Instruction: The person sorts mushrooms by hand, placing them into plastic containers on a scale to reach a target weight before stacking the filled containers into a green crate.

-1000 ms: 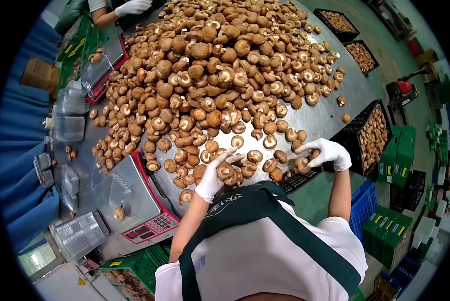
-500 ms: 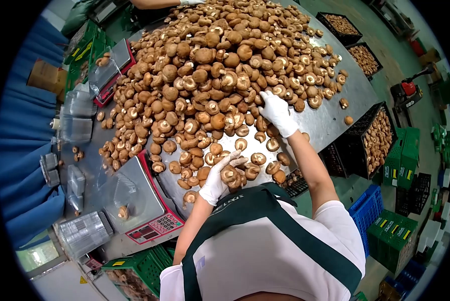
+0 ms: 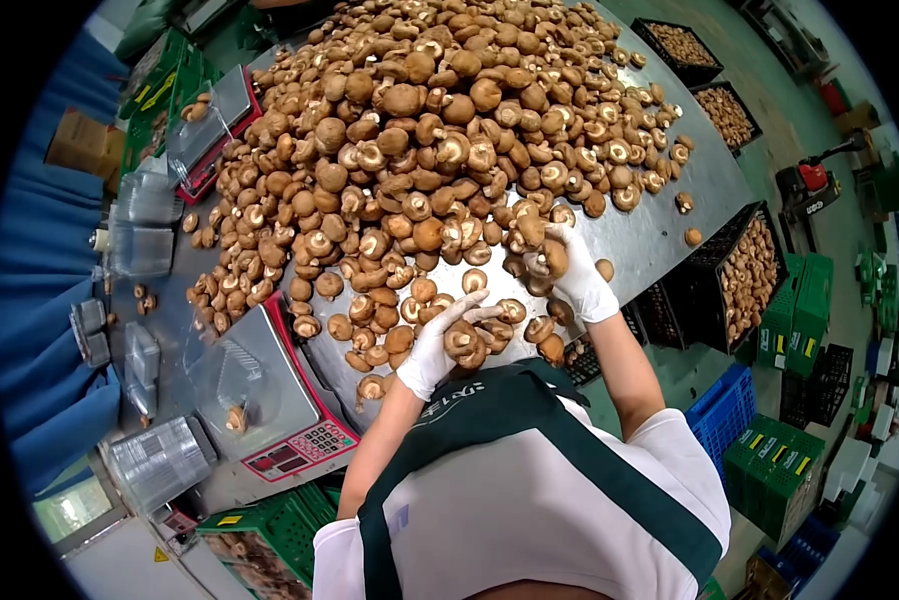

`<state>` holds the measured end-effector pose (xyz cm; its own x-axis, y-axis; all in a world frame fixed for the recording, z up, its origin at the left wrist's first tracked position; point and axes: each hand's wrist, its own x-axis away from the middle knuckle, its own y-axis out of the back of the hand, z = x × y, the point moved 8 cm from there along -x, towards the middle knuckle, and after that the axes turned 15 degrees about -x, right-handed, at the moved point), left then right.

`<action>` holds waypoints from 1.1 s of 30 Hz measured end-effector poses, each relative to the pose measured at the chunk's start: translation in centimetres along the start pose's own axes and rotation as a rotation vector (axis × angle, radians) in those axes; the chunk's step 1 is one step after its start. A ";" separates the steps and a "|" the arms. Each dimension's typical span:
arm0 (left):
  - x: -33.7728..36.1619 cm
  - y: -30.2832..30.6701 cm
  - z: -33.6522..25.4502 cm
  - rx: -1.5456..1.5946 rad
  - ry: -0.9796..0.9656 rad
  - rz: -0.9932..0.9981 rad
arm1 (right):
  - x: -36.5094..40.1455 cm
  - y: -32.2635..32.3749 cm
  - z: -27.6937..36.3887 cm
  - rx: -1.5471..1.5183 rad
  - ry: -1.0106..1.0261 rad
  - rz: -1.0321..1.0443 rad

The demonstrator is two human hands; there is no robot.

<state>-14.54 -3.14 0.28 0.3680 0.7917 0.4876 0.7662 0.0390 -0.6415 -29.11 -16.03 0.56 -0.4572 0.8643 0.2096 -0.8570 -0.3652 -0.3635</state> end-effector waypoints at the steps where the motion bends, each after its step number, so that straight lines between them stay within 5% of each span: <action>1: 0.0 -0.6 -0.2 -0.024 0.000 0.043 | 0.2 -0.5 0.0 0.069 0.040 0.011; 2: 0.2 -0.9 -0.3 -0.054 -0.007 -0.009 | -0.2 -1.3 -2.5 -0.659 -0.164 0.212; 3: 0.2 -1.0 -0.2 -0.053 -0.007 -0.015 | -0.2 -2.3 -3.3 -1.025 -0.278 0.232; 5: 0.2 -1.2 0.0 -0.009 0.010 0.052 | 0.5 -3.8 -3.8 -0.981 -0.196 0.326; 6: 0.1 -0.9 0.3 -0.020 0.007 0.117 | 0.2 -1.1 -5.8 -0.160 -0.107 -0.029; 7: 0.2 -0.9 0.3 -0.017 0.003 0.108 | 1.1 -3.3 -3.3 0.190 0.077 0.047; 9: 0.4 -1.7 0.2 0.106 -0.042 0.165 | 1.7 -6.7 -4.2 -0.755 -0.428 0.112; 10: 0.1 -0.6 0.8 0.138 -0.054 0.038 | 1.3 -6.7 -2.5 -0.215 -0.011 -0.009; 11: 0.3 0.8 1.3 0.113 0.004 -0.085 | 2.1 -8.3 -1.3 0.292 0.287 0.127; 13: 0.2 1.7 1.7 0.147 0.018 -0.114 | 4.0 -11.3 0.5 0.729 0.524 0.136; 17: 0.9 3.4 2.5 0.293 0.027 0.013 | 3.9 -11.3 0.2 0.560 0.464 0.090; 18: 2.1 1.1 -0.6 0.315 -0.082 -0.106 | 3.7 -11.0 0.7 0.561 0.498 0.060; 19: 2.8 2.1 -1.1 0.295 -0.116 -0.024 | 3.1 -10.3 0.7 0.554 0.497 0.000; 27: 23.7 13.0 -13.0 -0.072 -0.771 -0.863 | -0.4 -3.6 0.8 0.614 0.210 -0.155; 28: 27.5 15.4 -13.5 -0.047 -0.850 -1.107 | -0.9 -3.7 1.0 0.651 0.200 -0.148; 30: 33.7 20.1 -13.4 -0.224 -0.899 -1.088 | -1.7 -4.6 2.3 0.746 0.203 -0.137; 33: 38.0 21.5 -13.5 -0.752 -0.840 -1.743 | -2.8 -7.2 3.0 0.906 0.389 -0.051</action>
<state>23.05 19.57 13.00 -0.9272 0.2416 -0.2863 0.0670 0.8588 0.5078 -22.36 -16.85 5.29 -0.4434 0.8807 -0.1665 -0.8059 -0.3105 0.5040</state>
